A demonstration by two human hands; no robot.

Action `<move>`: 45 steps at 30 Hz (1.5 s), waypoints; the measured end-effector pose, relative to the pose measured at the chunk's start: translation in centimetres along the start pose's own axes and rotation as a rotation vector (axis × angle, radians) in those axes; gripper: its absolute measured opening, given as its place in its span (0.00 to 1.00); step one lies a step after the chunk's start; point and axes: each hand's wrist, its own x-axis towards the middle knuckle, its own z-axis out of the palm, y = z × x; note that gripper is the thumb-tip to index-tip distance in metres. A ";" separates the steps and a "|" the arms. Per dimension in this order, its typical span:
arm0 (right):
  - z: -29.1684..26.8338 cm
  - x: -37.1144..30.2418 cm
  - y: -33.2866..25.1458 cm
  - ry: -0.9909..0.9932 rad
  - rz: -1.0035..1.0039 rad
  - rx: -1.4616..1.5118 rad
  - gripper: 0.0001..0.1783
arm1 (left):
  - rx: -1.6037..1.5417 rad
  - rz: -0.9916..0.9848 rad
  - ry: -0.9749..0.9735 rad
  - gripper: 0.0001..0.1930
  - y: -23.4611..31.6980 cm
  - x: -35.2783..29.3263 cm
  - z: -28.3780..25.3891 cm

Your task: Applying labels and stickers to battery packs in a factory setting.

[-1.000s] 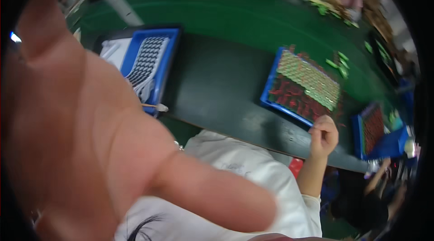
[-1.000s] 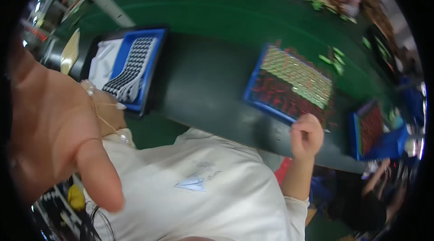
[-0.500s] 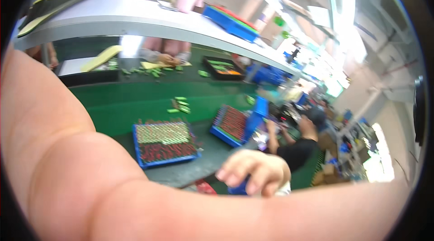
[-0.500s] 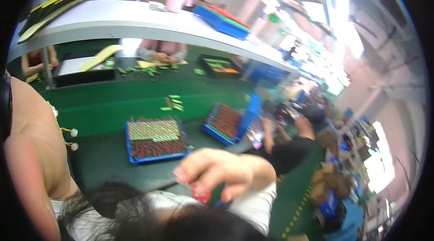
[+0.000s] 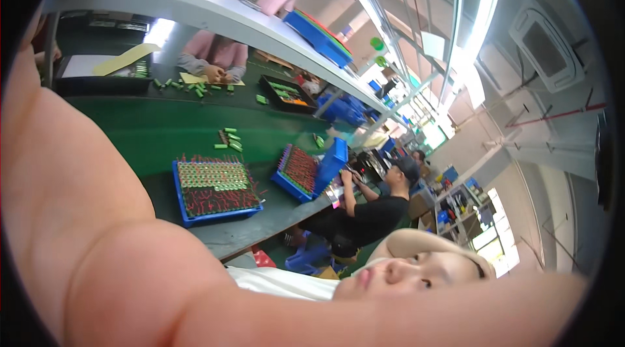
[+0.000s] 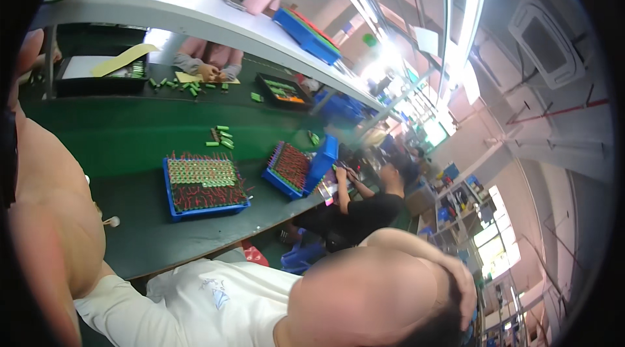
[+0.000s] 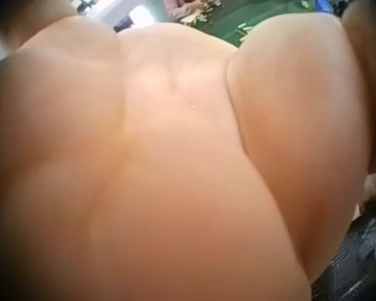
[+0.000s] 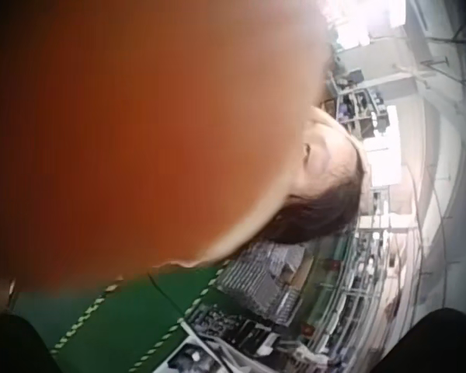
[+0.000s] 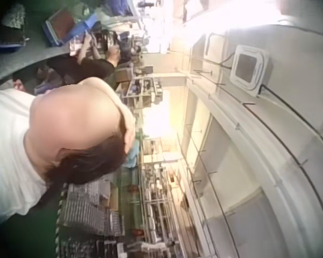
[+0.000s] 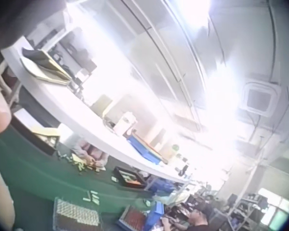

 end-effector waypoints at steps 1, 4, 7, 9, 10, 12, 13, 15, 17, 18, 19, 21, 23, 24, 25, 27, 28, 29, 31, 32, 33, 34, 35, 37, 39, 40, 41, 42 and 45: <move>-0.3 0.5 0.5 -0.001 0.013 -0.028 0.23 | 0.015 0.000 0.004 0.15 0.2 0.0 -0.6; -1.4 1.9 0.8 -0.006 0.068 -0.137 0.23 | 0.030 0.001 0.033 0.14 0.5 0.2 -1.2; -2.2 2.6 -0.9 0.022 0.157 -0.264 0.22 | 0.002 -0.032 0.060 0.14 1.3 0.1 0.1; -2.0 2.6 -2.1 0.066 0.221 -0.337 0.21 | -0.021 -0.077 0.058 0.14 2.2 -0.1 1.1; -1.9 2.6 -2.2 0.093 0.240 -0.385 0.21 | -0.038 -0.086 0.047 0.13 2.2 -0.1 1.5; -1.7 2.5 -2.2 0.146 0.272 -0.469 0.21 | -0.059 -0.106 0.020 0.13 2.5 -0.3 2.1; -1.5 2.4 -2.2 0.172 0.286 -0.505 0.20 | -0.064 -0.116 0.006 0.13 2.7 -0.4 2.3; -1.8 2.2 -1.6 0.213 0.306 -0.567 0.20 | -0.057 -0.133 -0.021 0.13 2.7 -0.8 2.9; -1.6 2.1 -0.4 0.255 0.309 -0.601 0.19 | -0.021 -0.154 -0.060 0.12 3.2 -1.3 2.9; -1.5 1.9 0.3 0.278 0.312 -0.617 0.19 | -0.003 -0.165 -0.079 0.12 3.3 -1.6 3.0; -0.7 1.8 1.5 0.318 0.318 -0.631 0.19 | 0.009 -0.182 -0.114 0.12 3.4 -2.1 2.5; 0.2 1.7 3.0 0.374 0.326 -0.667 0.18 | 0.037 -0.204 -0.160 0.12 3.7 -2.8 2.3; -0.1 1.9 3.7 0.402 0.330 -0.718 0.18 | 0.066 -0.209 -0.180 0.12 3.9 -3.1 2.8; -0.3 1.9 3.9 0.416 0.332 -0.748 0.18 | 0.077 -0.208 -0.187 0.11 4.0 -3.3 3.2; 0.2 1.9 4.2 0.445 0.345 -0.782 0.17 | 0.075 -0.216 -0.203 0.11 4.3 -3.6 3.3; 1.2 1.7 4.6 0.500 0.371 -0.851 0.17 | 0.070 -0.231 -0.234 0.11 4.8 -4.5 3.6; 1.8 1.6 5.0 0.524 0.381 -0.886 0.17 | 0.070 -0.235 -0.247 0.11 5.0 -5.0 3.7; 2.4 1.6 5.4 0.547 0.392 -0.920 0.16 | 0.070 -0.240 -0.258 0.11 5.2 -5.7 3.7; 3.5 1.4 6.3 0.581 0.425 -0.974 0.16 | 0.081 -0.266 -0.271 0.11 5.6 -7.0 3.8; 4.0 1.3 6.7 0.591 0.447 -0.995 0.16 | 0.091 -0.287 -0.273 0.11 5.9 -7.7 3.9; 4.5 1.3 7.2 0.601 0.472 -1.016 0.16 | 0.099 -0.310 -0.274 0.10 6.1 -8.4 3.9; 4.9 1.3 7.5 0.607 0.502 -1.034 0.15 | 0.108 -0.341 -0.273 0.10 6.4 -8.9 4.0; 5.4 1.4 7.7 0.612 0.535 -1.052 0.15 | 0.116 -0.372 -0.271 0.10 6.7 -9.4 4.1; 5.8 1.7 7.9 0.615 0.599 -1.103 0.15 | 0.122 -0.430 -0.261 0.10 7.1 -9.8 4.8; 5.6 2.2 7.3 0.613 0.661 -1.178 0.14 | 0.108 -0.477 -0.243 0.10 7.4 -9.5 5.9; 4.9 2.3 6.0 0.616 0.694 -1.236 0.14 | 0.083 -0.494 -0.232 0.10 7.7 -8.8 7.6; 4.9 2.6 5.1 0.618 0.739 -1.285 0.14 | 0.057 -0.523 -0.227 0.10 7.3 -6.0 7.6; 4.9 2.9 3.8 0.623 0.784 -1.341 0.14 | 0.025 -0.550 -0.223 0.10 7.6 -3.1 8.1; 7.4 4.1 -0.2 0.721 0.920 -1.516 0.13 | -0.095 -0.603 -0.287 0.10 12.8 -6.1 12.4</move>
